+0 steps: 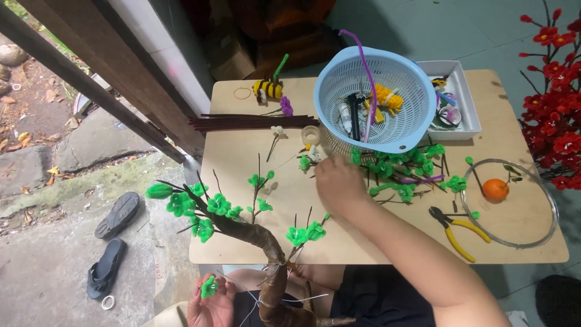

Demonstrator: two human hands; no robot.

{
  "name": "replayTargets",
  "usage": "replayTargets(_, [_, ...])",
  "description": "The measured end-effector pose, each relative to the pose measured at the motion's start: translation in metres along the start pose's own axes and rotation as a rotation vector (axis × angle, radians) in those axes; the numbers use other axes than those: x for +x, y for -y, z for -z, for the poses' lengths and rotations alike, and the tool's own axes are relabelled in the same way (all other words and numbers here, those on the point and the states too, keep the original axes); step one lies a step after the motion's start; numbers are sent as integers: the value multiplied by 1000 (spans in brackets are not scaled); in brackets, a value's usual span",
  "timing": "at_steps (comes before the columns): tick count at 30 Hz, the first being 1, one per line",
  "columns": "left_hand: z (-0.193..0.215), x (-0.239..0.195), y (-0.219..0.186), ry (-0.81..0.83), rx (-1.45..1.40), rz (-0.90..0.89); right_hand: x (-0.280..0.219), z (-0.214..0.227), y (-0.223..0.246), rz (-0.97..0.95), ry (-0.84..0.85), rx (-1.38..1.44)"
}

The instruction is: The person is manually assembling an artificial tree by attaching green plastic leaf clusters to a brown branch structure.

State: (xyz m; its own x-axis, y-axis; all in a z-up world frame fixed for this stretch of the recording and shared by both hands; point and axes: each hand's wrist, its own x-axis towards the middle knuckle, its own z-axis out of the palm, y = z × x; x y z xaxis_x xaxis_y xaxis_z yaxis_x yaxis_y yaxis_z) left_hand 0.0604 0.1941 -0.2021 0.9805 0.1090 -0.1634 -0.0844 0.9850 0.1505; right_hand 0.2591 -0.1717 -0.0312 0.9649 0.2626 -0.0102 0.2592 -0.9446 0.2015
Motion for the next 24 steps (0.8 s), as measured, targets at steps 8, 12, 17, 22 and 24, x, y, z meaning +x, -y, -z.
replayTargets(8, [32, 5, -10, 131, -72, 51, -24, -23, 22, 85, -499, 90])
replayTargets(12, [33, 6, -10, 118, -60, 59, -39, -17, -10, -159, -204, 230])
replayTargets(17, [48, 10, -13, 57, 20, 49, -25, -42, -22, -325, -373, 53])
replayTargets(22, [68, 12, -16, 30, 20, 3, -7, -30, -2, -305, -65, 179])
replayTargets(24, [76, 16, -19, 88, -38, 33, -13, 2, 11, -253, 15, 297])
